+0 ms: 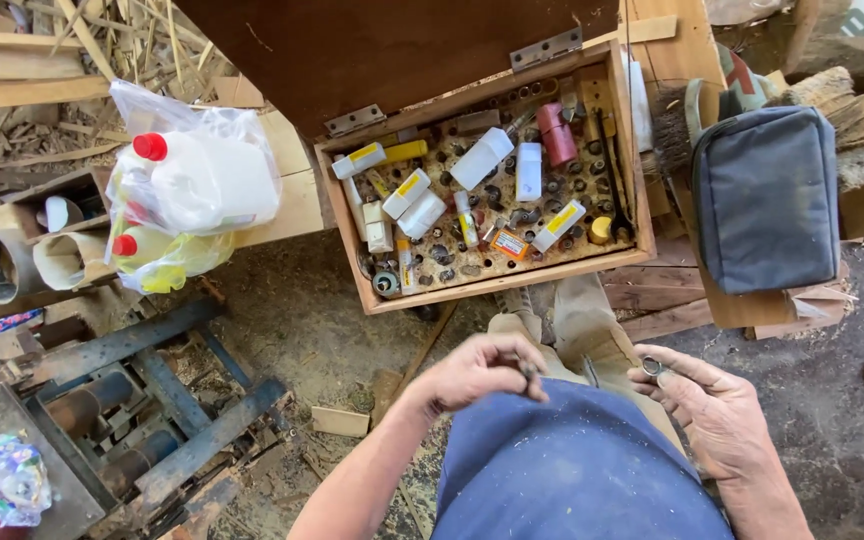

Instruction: Searching through various storage containers and boxes in a woodworking shop to find specific hardware components and fasteners.

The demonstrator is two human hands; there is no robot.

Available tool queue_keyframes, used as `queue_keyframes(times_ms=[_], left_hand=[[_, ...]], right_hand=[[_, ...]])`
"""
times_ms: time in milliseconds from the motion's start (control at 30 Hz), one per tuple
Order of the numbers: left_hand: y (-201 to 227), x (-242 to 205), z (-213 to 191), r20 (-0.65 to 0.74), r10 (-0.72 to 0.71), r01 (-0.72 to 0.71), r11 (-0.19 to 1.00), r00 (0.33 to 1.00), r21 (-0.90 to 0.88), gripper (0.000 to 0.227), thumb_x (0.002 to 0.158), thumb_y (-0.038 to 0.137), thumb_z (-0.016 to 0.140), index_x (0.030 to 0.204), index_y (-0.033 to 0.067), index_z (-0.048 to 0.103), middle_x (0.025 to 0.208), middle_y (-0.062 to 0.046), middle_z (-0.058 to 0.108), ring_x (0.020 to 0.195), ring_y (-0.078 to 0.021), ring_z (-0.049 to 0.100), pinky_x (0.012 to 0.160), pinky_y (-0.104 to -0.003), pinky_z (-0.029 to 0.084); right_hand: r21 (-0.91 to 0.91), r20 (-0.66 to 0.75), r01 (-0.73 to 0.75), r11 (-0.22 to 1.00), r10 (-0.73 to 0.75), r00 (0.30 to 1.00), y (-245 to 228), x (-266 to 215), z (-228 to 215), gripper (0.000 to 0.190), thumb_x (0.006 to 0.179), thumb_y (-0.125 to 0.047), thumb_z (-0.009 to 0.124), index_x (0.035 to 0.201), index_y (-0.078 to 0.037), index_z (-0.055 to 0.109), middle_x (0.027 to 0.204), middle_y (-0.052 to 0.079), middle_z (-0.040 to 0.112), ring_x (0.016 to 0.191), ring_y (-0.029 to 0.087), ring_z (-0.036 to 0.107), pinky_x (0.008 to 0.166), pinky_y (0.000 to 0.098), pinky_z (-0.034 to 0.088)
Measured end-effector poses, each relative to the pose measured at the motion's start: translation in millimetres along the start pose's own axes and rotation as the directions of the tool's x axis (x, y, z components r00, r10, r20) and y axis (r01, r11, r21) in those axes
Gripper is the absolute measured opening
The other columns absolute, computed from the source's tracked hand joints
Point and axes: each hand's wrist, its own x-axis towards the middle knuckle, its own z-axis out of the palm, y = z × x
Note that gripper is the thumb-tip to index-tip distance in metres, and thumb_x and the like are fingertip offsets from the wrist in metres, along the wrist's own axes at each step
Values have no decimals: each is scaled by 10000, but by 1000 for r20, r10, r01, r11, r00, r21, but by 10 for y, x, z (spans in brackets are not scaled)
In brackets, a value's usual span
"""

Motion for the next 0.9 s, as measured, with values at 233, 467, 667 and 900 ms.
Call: queue_keyframes(times_ms=[233,467,667,900], left_hand=[[-88,347,-843,-572,454,125,699,683,704,81,937,107,621,1009,129,650,989,-54,643,858,-160,576,798,-321,527],[-681,785,-1381,-480,724,379,318,495,869,140,896,182,674,1036,180,680,1028,-28,738,797,-285,698,651,-432,524],[-677,870,-1371,-297,827,461,53,477,886,74,890,173,715,926,186,652,804,-19,628,634,-270,622,479,-386,460],[-557,896,-1309,-287,756,509,-69,588,858,66,895,245,695,939,197,705,793,-11,632,587,-239,598,442,-367,441]], right_hand=[[-6,32,69,998,-69,997,-59,22,-1,316,949,143,530,1241,193,640,1252,305,693,1001,451,680,986,507,570],[11,18,67,998,-67,998,-22,84,-115,318,948,138,534,1243,194,638,1258,302,692,995,442,679,971,482,561],[45,21,71,996,-72,997,25,157,-179,305,955,127,528,1233,192,634,1274,292,685,995,445,675,973,501,563],[58,11,70,996,-70,997,-38,171,-114,301,957,139,518,1228,206,628,1265,312,681,984,449,669,978,512,567]])
